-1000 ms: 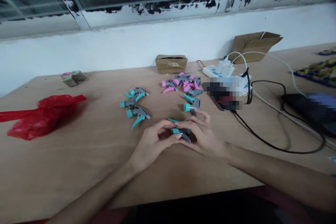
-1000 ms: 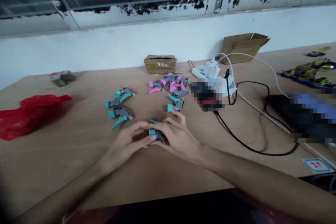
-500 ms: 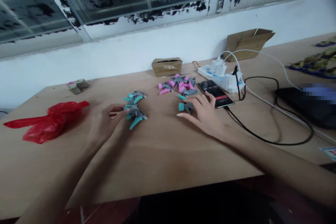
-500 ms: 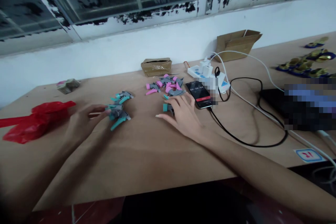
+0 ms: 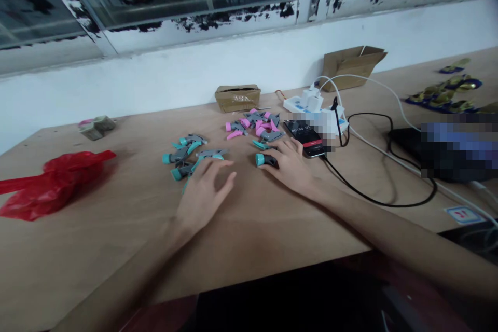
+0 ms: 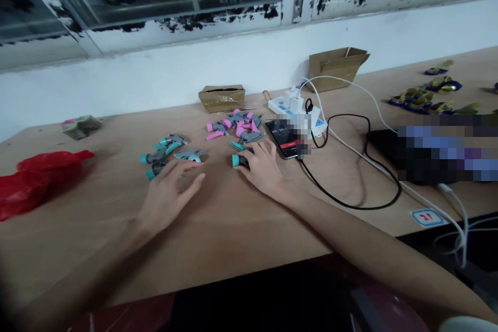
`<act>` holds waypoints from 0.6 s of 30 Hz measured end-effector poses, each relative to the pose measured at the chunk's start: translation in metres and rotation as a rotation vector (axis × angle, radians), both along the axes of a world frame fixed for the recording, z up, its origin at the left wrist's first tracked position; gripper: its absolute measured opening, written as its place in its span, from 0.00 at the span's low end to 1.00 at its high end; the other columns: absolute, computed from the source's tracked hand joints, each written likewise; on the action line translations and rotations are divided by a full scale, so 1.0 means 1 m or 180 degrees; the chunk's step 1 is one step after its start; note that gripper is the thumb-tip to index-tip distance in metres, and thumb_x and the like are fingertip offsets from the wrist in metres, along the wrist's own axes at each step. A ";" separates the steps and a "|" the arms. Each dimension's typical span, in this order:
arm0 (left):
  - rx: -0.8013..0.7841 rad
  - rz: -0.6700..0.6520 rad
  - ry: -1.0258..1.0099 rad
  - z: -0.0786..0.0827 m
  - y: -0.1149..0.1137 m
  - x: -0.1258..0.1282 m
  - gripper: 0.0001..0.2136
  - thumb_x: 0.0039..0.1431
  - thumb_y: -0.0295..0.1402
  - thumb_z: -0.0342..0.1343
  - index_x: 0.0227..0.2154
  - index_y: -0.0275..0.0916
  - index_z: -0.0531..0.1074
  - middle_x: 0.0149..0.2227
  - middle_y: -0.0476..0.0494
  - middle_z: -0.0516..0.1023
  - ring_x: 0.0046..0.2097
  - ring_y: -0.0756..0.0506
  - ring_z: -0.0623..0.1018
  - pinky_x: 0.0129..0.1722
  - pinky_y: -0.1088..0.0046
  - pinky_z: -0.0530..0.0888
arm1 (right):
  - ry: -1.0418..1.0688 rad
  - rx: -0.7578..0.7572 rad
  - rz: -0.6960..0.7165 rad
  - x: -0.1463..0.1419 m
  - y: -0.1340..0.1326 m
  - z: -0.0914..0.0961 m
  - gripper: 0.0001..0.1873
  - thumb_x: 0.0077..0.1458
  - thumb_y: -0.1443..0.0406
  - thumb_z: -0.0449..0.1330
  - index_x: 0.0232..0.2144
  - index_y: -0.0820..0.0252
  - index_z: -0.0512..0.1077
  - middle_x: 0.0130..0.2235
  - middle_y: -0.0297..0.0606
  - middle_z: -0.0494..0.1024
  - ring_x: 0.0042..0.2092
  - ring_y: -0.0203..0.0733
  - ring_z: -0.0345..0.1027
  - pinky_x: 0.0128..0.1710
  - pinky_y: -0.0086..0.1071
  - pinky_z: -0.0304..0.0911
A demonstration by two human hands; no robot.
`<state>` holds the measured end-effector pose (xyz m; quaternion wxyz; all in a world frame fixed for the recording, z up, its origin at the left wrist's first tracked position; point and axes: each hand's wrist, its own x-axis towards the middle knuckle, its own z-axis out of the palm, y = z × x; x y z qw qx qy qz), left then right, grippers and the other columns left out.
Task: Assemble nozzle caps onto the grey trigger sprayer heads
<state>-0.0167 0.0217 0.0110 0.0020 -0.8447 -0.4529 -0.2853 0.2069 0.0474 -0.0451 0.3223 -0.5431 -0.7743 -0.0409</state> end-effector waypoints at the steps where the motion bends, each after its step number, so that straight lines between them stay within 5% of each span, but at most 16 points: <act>1: -0.0188 -0.0119 -0.0031 -0.004 -0.001 0.008 0.09 0.59 0.35 0.51 0.41 0.41 0.68 0.42 0.45 0.71 0.41 0.45 0.74 0.44 0.63 0.72 | 0.0015 -0.0012 0.0049 0.000 -0.001 0.001 0.14 0.54 0.57 0.57 0.41 0.55 0.71 0.48 0.39 0.72 0.52 0.46 0.61 0.57 0.50 0.39; 10: -0.1753 -0.0472 -0.1611 -0.022 0.007 0.018 0.10 0.60 0.36 0.49 0.42 0.40 0.68 0.43 0.43 0.72 0.44 0.45 0.74 0.40 0.68 0.74 | 0.0579 -0.0252 0.1040 -0.012 -0.028 0.019 0.15 0.55 0.58 0.56 0.45 0.54 0.68 0.48 0.36 0.72 0.52 0.40 0.62 0.53 0.41 0.51; 18: -0.2731 -0.0798 -0.1929 -0.021 0.006 0.012 0.08 0.55 0.32 0.55 0.38 0.37 0.69 0.38 0.46 0.73 0.38 0.49 0.74 0.34 0.75 0.72 | 0.0594 -0.0313 0.1116 -0.013 -0.032 0.012 0.16 0.54 0.60 0.58 0.46 0.52 0.69 0.47 0.38 0.72 0.50 0.43 0.63 0.47 0.41 0.56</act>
